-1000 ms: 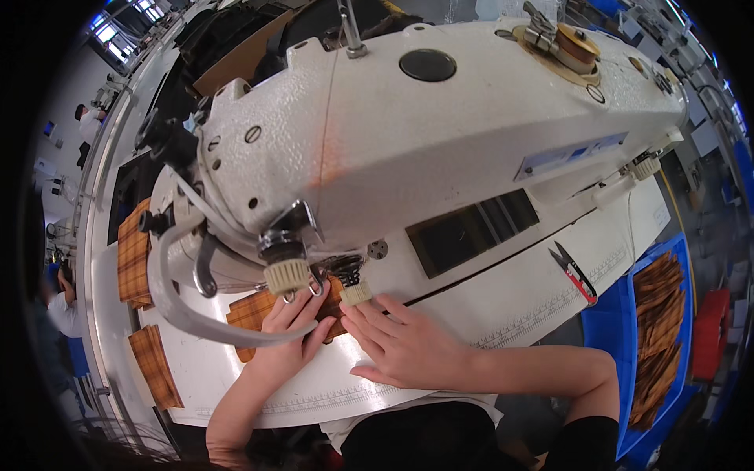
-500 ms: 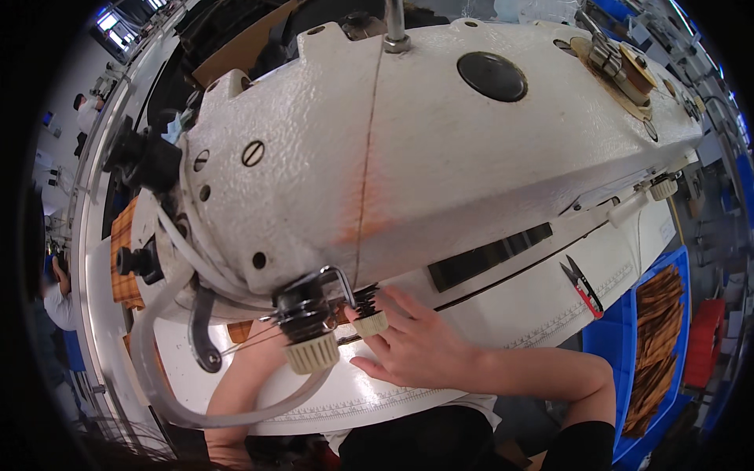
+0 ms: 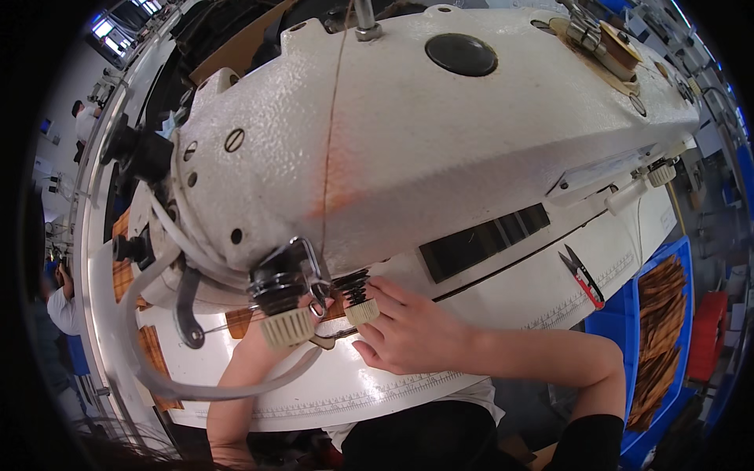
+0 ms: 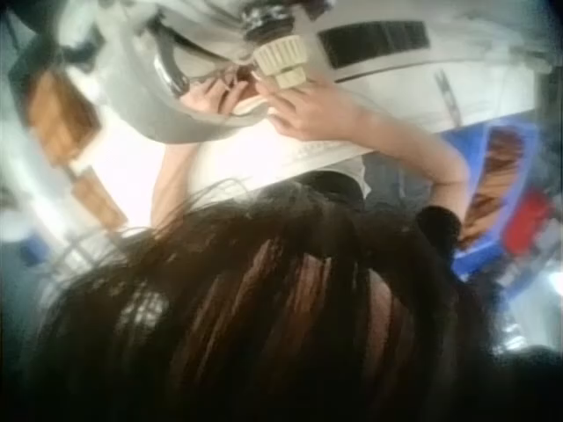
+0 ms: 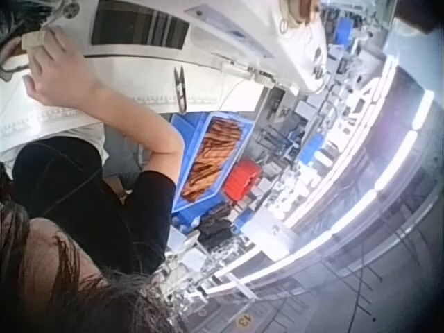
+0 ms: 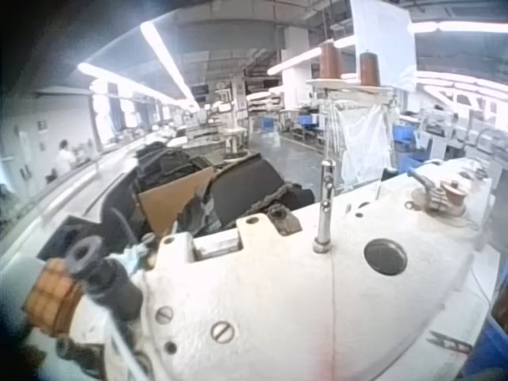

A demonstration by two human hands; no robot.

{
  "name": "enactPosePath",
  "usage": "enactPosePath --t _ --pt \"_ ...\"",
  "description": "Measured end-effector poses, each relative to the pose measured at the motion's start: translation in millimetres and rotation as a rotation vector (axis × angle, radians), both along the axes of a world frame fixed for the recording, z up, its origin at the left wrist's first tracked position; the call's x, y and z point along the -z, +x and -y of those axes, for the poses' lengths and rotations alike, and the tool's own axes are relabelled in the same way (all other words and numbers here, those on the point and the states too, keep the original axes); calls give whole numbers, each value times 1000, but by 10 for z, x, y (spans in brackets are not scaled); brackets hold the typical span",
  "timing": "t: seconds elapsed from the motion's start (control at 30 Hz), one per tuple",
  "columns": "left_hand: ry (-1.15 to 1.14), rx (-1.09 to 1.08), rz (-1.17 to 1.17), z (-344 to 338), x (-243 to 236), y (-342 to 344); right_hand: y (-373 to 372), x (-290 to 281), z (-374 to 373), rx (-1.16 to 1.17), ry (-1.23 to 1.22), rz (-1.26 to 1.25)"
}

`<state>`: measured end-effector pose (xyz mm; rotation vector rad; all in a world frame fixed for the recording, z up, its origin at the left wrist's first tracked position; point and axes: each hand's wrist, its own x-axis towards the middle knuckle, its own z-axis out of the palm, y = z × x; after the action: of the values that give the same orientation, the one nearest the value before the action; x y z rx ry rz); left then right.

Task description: Sewing pieces of plaid fabric together using an industrial sewing machine.

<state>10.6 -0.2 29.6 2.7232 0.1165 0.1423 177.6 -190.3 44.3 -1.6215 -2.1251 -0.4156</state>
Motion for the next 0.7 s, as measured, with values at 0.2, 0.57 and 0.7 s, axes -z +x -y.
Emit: enactPosePath --t 0.2,0.57,0.7 --pt "9 -45 58 50 -141 31 14 -2 -23 10 8 9" --pt "-192 96 107 112 -197 16 99 45 -28 39 -17 -20" --pt "-144 16 77 -18 -229 -54 122 65 -106 37 -158 -155"
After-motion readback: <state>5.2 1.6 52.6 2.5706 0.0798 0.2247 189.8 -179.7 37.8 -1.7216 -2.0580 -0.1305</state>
